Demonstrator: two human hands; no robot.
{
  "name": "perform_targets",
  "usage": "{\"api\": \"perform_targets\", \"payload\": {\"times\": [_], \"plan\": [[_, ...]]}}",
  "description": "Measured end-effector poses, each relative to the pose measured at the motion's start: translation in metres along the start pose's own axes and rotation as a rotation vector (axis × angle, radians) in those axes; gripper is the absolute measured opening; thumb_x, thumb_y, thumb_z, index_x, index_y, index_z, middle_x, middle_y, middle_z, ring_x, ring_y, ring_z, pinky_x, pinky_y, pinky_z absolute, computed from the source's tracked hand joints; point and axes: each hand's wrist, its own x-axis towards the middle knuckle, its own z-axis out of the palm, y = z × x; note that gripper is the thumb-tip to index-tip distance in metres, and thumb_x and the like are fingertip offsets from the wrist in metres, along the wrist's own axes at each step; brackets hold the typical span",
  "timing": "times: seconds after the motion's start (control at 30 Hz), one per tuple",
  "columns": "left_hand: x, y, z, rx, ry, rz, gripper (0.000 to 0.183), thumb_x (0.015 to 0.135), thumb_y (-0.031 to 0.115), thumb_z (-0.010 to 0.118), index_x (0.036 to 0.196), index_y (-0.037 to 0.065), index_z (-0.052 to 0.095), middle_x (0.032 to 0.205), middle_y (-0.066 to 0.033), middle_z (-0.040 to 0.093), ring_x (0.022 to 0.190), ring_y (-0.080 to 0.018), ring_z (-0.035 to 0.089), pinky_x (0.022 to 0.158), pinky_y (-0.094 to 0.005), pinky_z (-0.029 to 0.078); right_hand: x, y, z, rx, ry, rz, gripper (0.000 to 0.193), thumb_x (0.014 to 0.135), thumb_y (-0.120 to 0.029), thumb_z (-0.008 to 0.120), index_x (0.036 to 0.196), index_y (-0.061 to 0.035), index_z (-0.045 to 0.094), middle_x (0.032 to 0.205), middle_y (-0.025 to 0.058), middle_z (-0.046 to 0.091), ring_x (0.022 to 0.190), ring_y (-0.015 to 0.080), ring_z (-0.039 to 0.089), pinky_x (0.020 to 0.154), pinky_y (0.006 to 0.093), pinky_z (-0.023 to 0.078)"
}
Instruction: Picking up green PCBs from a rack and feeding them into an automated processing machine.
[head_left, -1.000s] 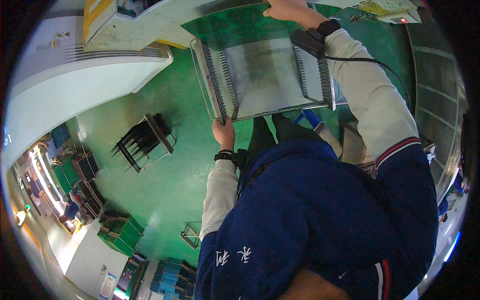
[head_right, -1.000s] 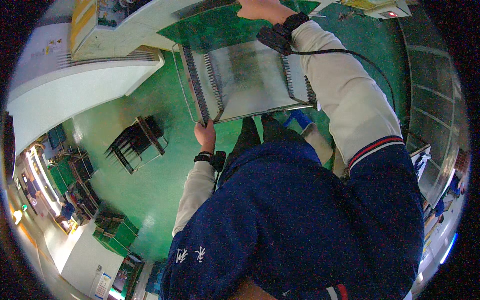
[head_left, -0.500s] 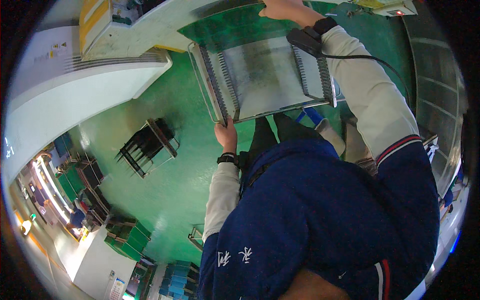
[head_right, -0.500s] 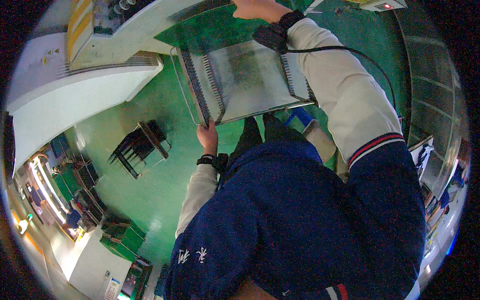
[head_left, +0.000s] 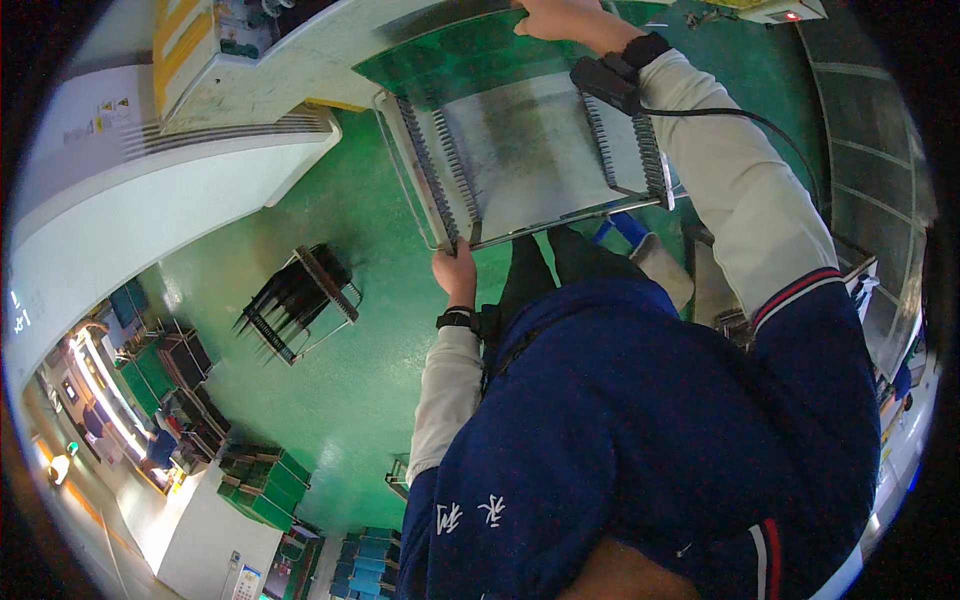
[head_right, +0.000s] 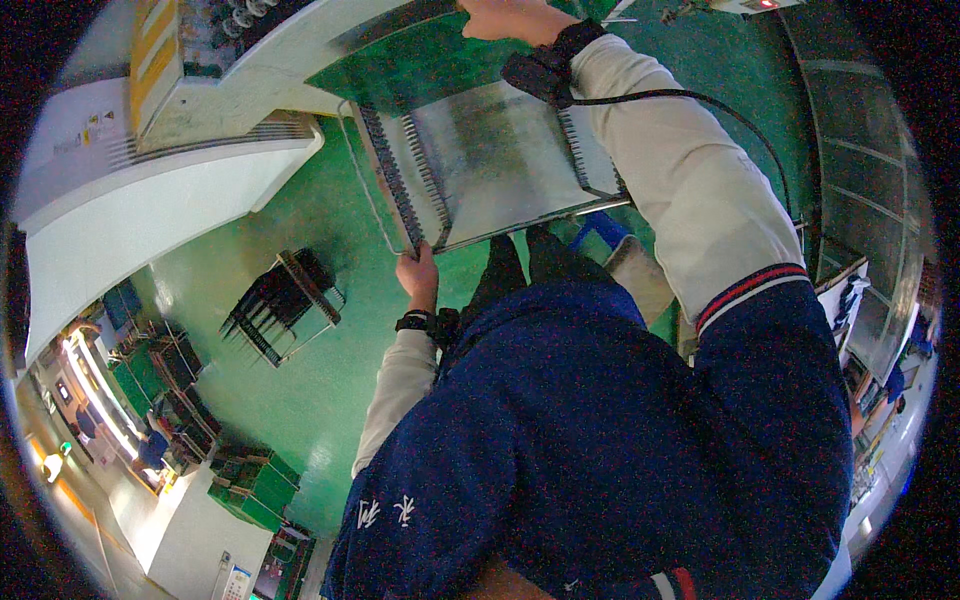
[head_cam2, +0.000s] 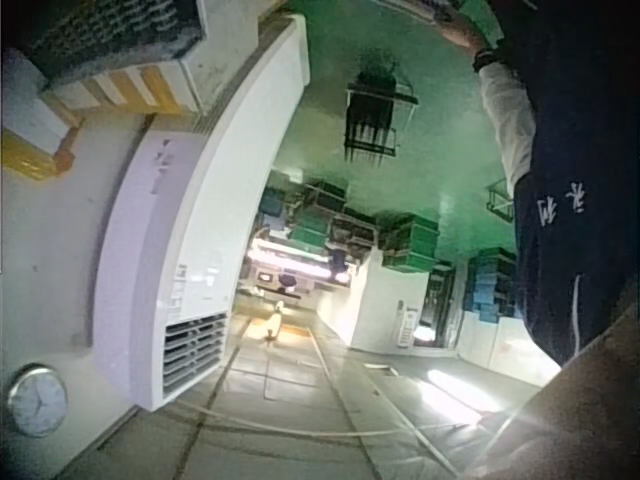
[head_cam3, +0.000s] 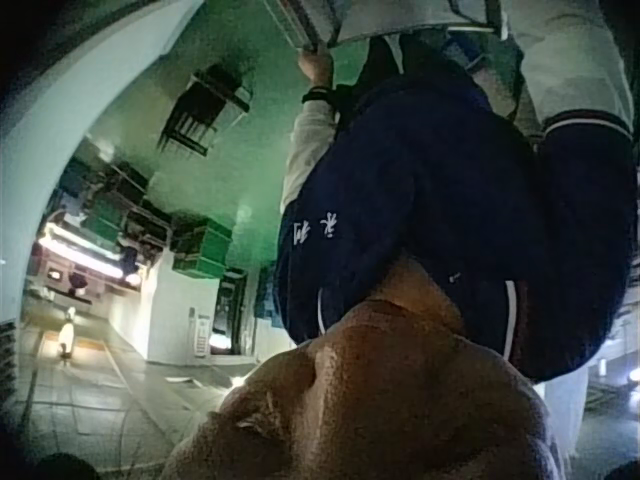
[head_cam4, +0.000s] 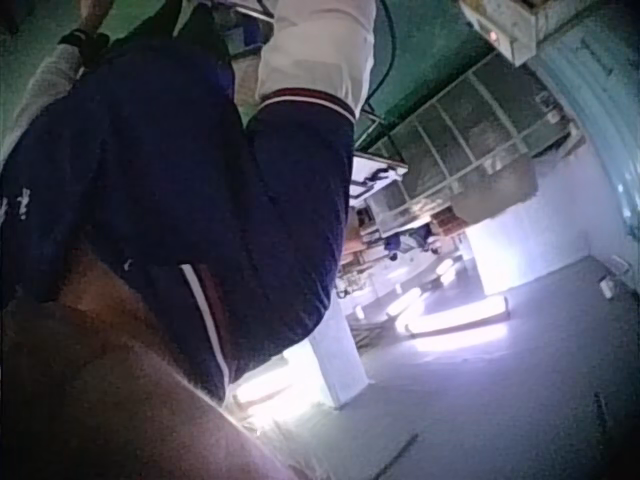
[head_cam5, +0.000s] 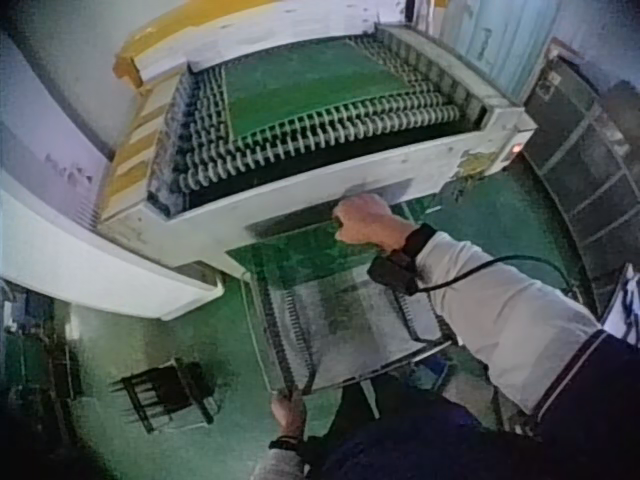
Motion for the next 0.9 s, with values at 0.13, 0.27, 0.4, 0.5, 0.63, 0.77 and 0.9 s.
{"api": "perform_targets", "payload": {"times": [0.13, 0.27, 0.4, 0.5, 0.63, 0.77, 0.9], "plan": [[0.002, -0.001, 0.000, 0.034, -0.001, 0.032, 0.040, 0.077, 0.036, 0.063, 0.077, -0.003, 0.062, 0.072, -0.0214, 0.062, 0.071, -0.0391, 0.062, 0.063, -0.0468, 0.046, -0.004, -0.005, -0.004, 0.003, -0.010, 0.018, 0.032, 0.078, -0.027, 0.065, 0.097, -0.0018, 0.066, 0.092, 0.0170, 0.065, 0.091, 0.0334, 0.061, 0.078, 0.0455, 0.048], [0.001, 0.005, -0.003, 0.049, -0.008, 0.060, 0.040, 0.077, 0.036, 0.063, 0.076, -0.004, 0.060, 0.070, -0.0224, 0.060, 0.072, -0.0406, 0.061, 0.063, -0.0474, 0.046, -0.008, -0.010, -0.013, 0.022, -0.101, 0.047, 0.033, 0.080, -0.027, 0.064, 0.100, -0.0007, 0.065, 0.095, 0.0186, 0.064, 0.093, 0.0343, 0.060, 0.079, 0.0458, 0.048], [0.005, -0.012, 0.007, 0.029, -0.014, 0.039, 0.039, 0.077, 0.034, 0.063, 0.078, -0.005, 0.059, 0.074, -0.0240, 0.060, 0.073, -0.0426, 0.060, 0.064, -0.0483, 0.047, -0.005, -0.011, -0.010, 0.006, -0.077, 0.006, 0.034, 0.081, -0.028, 0.064, 0.100, 0.0006, 0.063, 0.095, 0.0197, 0.064, 0.092, 0.0353, 0.060, 0.079, 0.0463, 0.047], [0.007, -0.018, 0.013, 0.033, 0.006, 0.043, 0.038, 0.076, 0.033, 0.063, 0.081, -0.005, 0.059, 0.079, -0.0252, 0.061, 0.076, -0.0434, 0.060, 0.066, -0.0489, 0.047, -0.008, -0.017, -0.013, -0.010, -0.082, -0.002, 0.034, 0.083, -0.029, 0.063, 0.099, 0.0010, 0.063, 0.094, 0.0201, 0.064, 0.092, 0.0357, 0.060, 0.079, 0.0462, 0.047], [0.009, -0.018, 0.013, -0.031, -0.028, 0.034, 0.039, 0.076, 0.033, 0.062, 0.085, -0.005, 0.058, 0.085, -0.0253, 0.061, 0.080, -0.0433, 0.060, 0.069, -0.0492, 0.047, -0.004, -0.028, -0.022, -0.001, -0.228, 0.089, 0.034, 0.084, -0.030, 0.062, 0.099, 0.0004, 0.063, 0.095, 0.0203, 0.064, 0.093, 0.0357, 0.060, 0.079, 0.0460, 0.047], [0.005, -0.009, 0.009, -0.039, -0.015, -0.018, 0.038, 0.077, 0.032, 0.062, 0.087, -0.004, 0.058, 0.089, -0.0247, 0.061, 0.083, -0.0432, 0.059, 0.070, -0.0492, 0.047, 0.004, -0.020, -0.007, -0.044, -0.103, 0.075, 0.038, 0.081, -0.035, 0.064, 0.105, -0.0059, 0.064, 0.097, 0.0181, 0.064, 0.093, 0.0345, 0.060, 0.079, 0.0456, 0.047], [0.002, -0.002, 0.003, -0.064, -0.029, -0.045, 0.036, 0.077, 0.031, 0.062, 0.088, -0.003, 0.058, 0.091, -0.0247, 0.060, 0.085, -0.0426, 0.059, 0.071, -0.0491, 0.047, 0.018, 0.009, 0.029, -0.163, 0.092, -0.011, 0.046, 0.075, -0.040, 0.066, 0.112, -0.0134, 0.063, 0.096, 0.0131, 0.067, 0.092, 0.0331, 0.062, 0.079, 0.0440, 0.048]]}}
